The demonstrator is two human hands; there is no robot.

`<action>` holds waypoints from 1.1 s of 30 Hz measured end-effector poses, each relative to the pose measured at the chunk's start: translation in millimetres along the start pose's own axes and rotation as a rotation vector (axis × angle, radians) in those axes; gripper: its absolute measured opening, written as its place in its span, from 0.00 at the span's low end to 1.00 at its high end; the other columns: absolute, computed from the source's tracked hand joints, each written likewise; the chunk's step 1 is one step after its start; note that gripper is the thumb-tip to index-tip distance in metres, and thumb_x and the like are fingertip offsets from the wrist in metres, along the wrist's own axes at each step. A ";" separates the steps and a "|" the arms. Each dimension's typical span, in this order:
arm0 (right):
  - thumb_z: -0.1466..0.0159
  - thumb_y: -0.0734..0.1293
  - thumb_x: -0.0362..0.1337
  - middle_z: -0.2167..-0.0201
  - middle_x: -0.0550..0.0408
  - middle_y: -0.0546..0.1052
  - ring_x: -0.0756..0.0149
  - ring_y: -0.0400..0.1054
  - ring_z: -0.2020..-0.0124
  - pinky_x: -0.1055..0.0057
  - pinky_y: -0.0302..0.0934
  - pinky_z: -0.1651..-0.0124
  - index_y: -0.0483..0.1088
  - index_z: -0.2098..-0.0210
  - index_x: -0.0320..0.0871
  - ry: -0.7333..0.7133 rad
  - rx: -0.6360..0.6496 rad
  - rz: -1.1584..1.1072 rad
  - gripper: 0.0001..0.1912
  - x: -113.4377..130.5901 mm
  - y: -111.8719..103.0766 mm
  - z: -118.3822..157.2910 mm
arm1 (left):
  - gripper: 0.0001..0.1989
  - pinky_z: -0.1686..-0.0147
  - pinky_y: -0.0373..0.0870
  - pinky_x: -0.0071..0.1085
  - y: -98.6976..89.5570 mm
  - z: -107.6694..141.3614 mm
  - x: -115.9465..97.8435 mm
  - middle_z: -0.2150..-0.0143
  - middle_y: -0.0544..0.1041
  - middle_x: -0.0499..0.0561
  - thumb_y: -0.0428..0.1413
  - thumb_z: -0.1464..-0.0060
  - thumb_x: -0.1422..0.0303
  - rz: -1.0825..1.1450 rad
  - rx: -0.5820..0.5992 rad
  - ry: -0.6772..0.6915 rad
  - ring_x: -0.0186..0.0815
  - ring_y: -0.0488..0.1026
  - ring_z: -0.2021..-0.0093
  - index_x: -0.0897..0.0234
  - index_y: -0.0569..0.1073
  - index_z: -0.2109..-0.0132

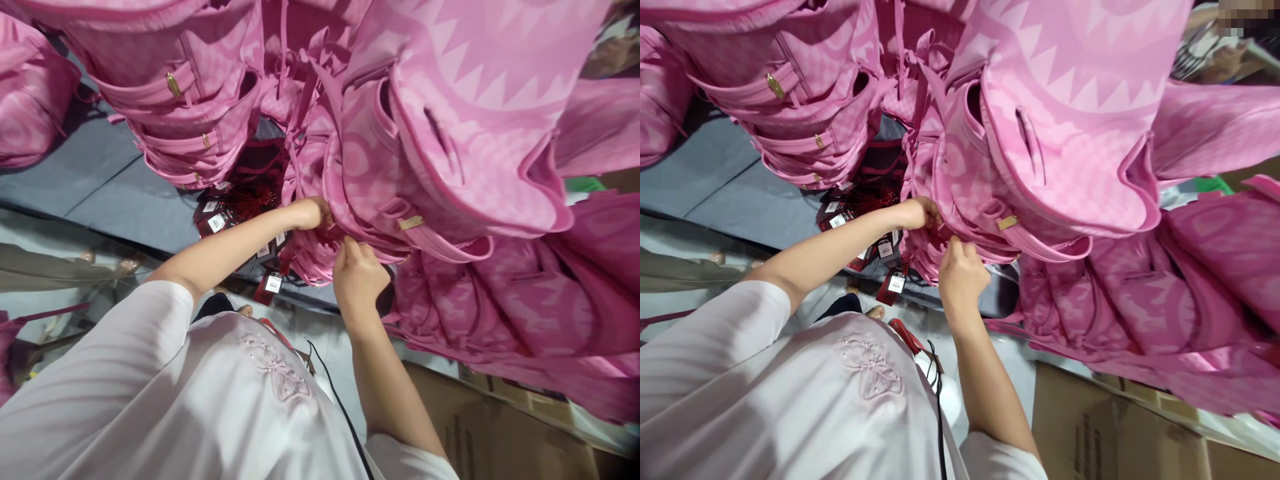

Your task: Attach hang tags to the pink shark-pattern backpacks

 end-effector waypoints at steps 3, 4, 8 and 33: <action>0.30 0.58 0.36 0.68 0.43 0.78 0.63 0.69 0.73 0.68 0.41 0.73 0.75 0.57 0.39 -0.006 0.151 0.026 0.15 10.4 12.7 -18.0 | 0.14 0.62 0.71 0.26 -0.6 4.8 -5.5 0.68 0.81 0.52 0.53 0.54 0.83 -0.101 0.025 -0.007 0.31 0.73 0.69 0.72 0.81 0.63; 0.31 0.58 0.35 0.69 0.42 0.78 0.64 0.68 0.74 0.68 0.41 0.73 0.76 0.60 0.38 0.001 0.176 0.024 0.14 11.9 13.0 -22.0 | 0.14 0.62 0.70 0.26 -2.0 8.5 -8.5 0.68 0.81 0.52 0.53 0.54 0.82 -0.128 0.044 0.003 0.32 0.74 0.69 0.71 0.81 0.62; 0.34 0.60 0.35 0.73 0.43 0.77 0.64 0.66 0.75 0.68 0.41 0.73 0.76 0.68 0.39 0.053 0.183 -0.062 0.14 3.2 2.6 -27.1 | 0.16 0.55 0.69 0.31 -20.6 30.4 -17.8 0.66 0.81 0.53 0.55 0.52 0.79 -0.349 0.074 0.089 0.39 0.77 0.62 0.65 0.80 0.57; 0.53 0.75 0.45 0.80 0.61 0.72 0.77 0.57 0.85 0.77 0.46 0.84 0.69 0.72 0.42 0.626 0.405 -1.549 0.16 1.8 52.7 -8.2 | 0.11 0.46 0.62 0.43 -9.8 84.3 -16.1 0.51 0.78 0.54 0.51 0.38 0.68 -0.609 -0.439 0.744 0.41 0.70 0.48 0.56 0.79 0.59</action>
Point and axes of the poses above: each hand's wrist, its own z-axis away from the middle knuckle, its own y-axis out of the palm, x = y × z, the point moved 9 cm from there along -z, towards the middle knuckle
